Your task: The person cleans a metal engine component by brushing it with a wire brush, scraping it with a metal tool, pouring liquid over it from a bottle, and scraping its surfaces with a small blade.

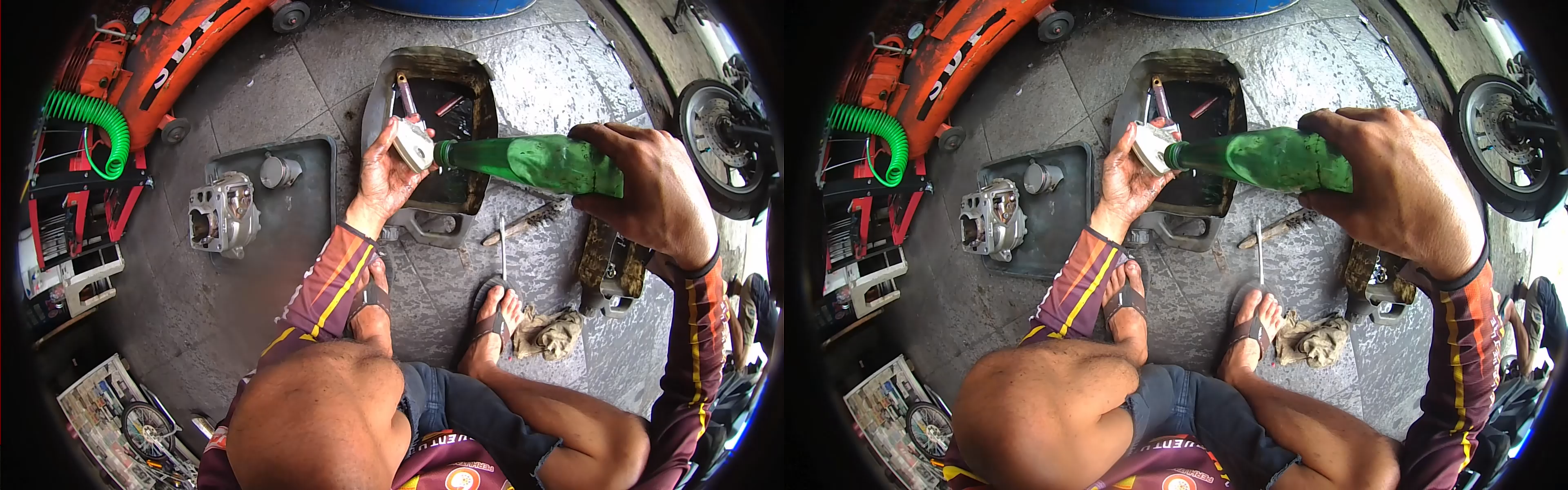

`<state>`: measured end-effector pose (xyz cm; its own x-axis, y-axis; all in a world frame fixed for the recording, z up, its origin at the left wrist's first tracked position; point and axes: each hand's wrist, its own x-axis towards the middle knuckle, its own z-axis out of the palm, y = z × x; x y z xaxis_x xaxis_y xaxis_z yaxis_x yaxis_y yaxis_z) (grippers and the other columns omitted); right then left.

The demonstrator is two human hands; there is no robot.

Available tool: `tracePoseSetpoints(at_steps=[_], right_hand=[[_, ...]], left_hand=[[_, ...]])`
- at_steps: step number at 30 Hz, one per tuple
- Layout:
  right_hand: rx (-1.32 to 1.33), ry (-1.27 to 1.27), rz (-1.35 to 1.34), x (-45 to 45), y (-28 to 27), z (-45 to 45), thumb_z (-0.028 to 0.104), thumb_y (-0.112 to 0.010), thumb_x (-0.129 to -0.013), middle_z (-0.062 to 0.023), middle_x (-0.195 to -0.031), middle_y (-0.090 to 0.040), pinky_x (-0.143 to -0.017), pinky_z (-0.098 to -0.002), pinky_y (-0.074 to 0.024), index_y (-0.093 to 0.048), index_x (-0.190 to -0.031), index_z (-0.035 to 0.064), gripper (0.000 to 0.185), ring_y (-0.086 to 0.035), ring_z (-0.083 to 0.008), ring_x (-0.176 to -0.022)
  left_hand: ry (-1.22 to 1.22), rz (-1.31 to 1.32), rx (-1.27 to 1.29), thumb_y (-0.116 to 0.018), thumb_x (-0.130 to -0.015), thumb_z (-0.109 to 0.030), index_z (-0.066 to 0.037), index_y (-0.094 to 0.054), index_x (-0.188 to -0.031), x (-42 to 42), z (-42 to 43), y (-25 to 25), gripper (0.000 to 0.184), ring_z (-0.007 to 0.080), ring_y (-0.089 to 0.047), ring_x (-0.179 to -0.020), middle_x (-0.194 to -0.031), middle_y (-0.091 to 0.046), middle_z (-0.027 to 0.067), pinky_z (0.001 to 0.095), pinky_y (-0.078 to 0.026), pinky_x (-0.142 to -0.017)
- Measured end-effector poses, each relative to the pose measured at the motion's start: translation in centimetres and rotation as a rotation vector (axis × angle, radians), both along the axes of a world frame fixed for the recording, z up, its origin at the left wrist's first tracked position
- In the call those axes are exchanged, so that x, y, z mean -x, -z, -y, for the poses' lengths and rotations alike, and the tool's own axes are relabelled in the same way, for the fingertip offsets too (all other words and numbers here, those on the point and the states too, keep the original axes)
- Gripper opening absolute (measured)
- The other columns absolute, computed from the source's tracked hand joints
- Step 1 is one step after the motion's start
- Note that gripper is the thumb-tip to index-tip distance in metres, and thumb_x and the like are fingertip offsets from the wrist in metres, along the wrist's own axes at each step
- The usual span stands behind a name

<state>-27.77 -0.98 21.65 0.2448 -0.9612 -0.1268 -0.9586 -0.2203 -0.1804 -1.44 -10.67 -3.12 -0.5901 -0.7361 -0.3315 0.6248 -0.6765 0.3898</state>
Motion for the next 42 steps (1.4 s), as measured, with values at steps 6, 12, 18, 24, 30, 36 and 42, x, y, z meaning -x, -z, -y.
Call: tracePoseSetpoints(at_steps=[6,12,18,24,30,36,42], right_hand=[[-0.01,0.002,-0.02,0.1,0.2,-0.1,0.019,-0.081,-0.07,-0.0161,-0.089,-0.07,-0.075,-0.0426,-0.0546,-0.067,-0.11,0.0082,0.044,-0.069,-0.0343,-0.083],[0.047,-0.003,-0.028,0.3,0.7,0.1,0.019,-0.08,-0.07,-0.0157,-0.088,-0.07,-0.074,-0.0425,-0.0548,-0.067,-0.109,0.0087,0.043,-0.069,-0.0338,-0.082],[0.053,0.016,-0.057,0.9,0.9,0.1,0.019,-0.08,-0.071,-0.0152,-0.088,-0.07,-0.072,-0.0422,-0.0553,-0.067,-0.109,0.0089,0.042,-0.07,-0.0335,-0.081],[0.077,0.03,-0.052,1.0,1.0,0.2,0.019,-0.08,-0.071,-0.0149,-0.089,-0.071,-0.072,-0.0419,-0.0556,-0.068,-0.109,0.0086,0.042,-0.07,-0.0332,-0.081],[0.074,0.027,-0.037,0.7,0.7,0.2,0.019,-0.081,-0.071,-0.015,-0.091,-0.071,-0.075,-0.0417,-0.0555,-0.068,-0.109,0.0082,0.042,-0.07,-0.0332,-0.083],[0.073,0.024,-0.02,0.8,0.7,0.3,0.019,-0.08,-0.072,-0.0155,-0.092,-0.071,-0.075,-0.0419,-0.0553,-0.068,-0.11,0.0083,0.042,-0.07,-0.033,-0.084],[0.059,-0.004,-0.007,0.2,0.4,0.1,0.019,-0.08,-0.071,-0.0155,-0.093,-0.071,-0.076,-0.0415,-0.0556,-0.067,-0.111,0.0084,0.043,-0.07,-0.0333,-0.084]], left_hand=[[-0.038,0.447,0.072,-0.066,-0.086,-0.063,-0.01,-0.056,-0.109,0.2,-0.1,0.2,0.058,0.0184,-0.068,-0.08,-0.092,-0.063,0.0056,0.0381,-0.062,-0.069],[-0.126,0.593,0.09,-0.067,-0.087,-0.058,-0.011,-0.055,-0.108,0.1,-0.1,-0.7,0.052,0.0195,-0.069,-0.084,-0.094,-0.063,0.0056,0.0451,-0.064,-0.075],[-0.124,0.474,0.189,-0.065,-0.096,-0.015,-0.011,-0.051,-0.112,0.1,0.0,0.4,0.021,0.0258,-0.07,-0.099,-0.11,-0.067,0.0109,0.0522,-0.063,-0.083],[-0.106,0.398,0.175,-0.061,-0.096,-0.009,-0.011,-0.048,-0.124,0.4,-0.5,0.2,0.032,0.0261,-0.069,-0.102,-0.114,-0.065,0.0111,0.0533,-0.063,-0.081],[-0.038,0.306,0.31,-0.063,-0.093,-0.007,-0.01,-0.049,-0.131,0.1,-0.1,0.0,0.041,0.0227,-0.067,-0.106,-0.123,-0.063,0.0124,0.0444,-0.063,-0.083],[-0.068,0.389,0.353,-0.065,-0.094,-0.013,-0.01,-0.052,-0.125,0.5,-0.3,-0.6,0.034,0.0203,-0.068,-0.101,-0.121,-0.065,0.0118,0.0403,-0.064,-0.076],[-0.069,0.49,0.332,-0.063,-0.097,-0.027,-0.011,-0.053,-0.116,0.3,0.1,-0.6,0.027,0.0192,-0.071,-0.087,-0.11,-0.069,0.0125,0.0389,-0.065,-0.068]])
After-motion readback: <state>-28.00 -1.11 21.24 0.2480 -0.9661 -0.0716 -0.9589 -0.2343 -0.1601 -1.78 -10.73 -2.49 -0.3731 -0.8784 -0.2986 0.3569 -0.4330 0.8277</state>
